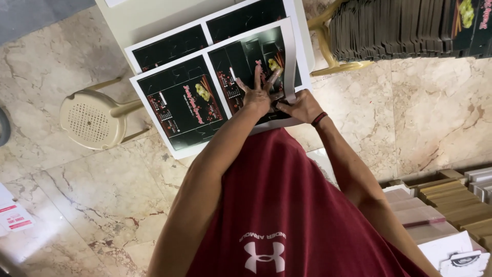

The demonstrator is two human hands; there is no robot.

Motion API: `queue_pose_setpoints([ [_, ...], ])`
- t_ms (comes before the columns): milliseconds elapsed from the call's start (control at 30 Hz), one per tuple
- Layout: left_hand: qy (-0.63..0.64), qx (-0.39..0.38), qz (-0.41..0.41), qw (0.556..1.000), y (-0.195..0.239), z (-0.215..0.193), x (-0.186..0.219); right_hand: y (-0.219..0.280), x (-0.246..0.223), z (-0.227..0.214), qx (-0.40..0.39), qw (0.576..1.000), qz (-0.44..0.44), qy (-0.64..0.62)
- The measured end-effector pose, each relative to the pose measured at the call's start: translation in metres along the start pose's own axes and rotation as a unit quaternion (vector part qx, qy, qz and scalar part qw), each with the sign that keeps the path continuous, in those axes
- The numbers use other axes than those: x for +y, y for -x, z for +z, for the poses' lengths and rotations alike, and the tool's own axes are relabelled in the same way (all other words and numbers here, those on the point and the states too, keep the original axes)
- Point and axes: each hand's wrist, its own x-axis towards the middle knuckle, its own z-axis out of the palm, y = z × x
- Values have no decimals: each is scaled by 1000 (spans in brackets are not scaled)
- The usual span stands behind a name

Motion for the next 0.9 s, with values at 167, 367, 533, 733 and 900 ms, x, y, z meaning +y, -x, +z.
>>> queue_pose_setpoints([
  [167, 32, -3, 4, 999, 31, -17, 9, 1, 22, 14, -12, 1000, 8, -10],
  [367, 60, 183, -8, 981, -3, 24, 5, -29, 5, -36, -47, 972, 174, -153],
  [533, 94, 234, -30, 967, -17, 2, -11, -140, 57, -62, -36, 922, 245, -296],
  [733, -24, 299, -77, 951, -21, 0, 0, -149, 11, -50, -82, 977, 193, -30],
  [900, 66, 137, -45, 987, -31, -7, -4, -138, -6, -14, -9, 935, 11, 354],
])
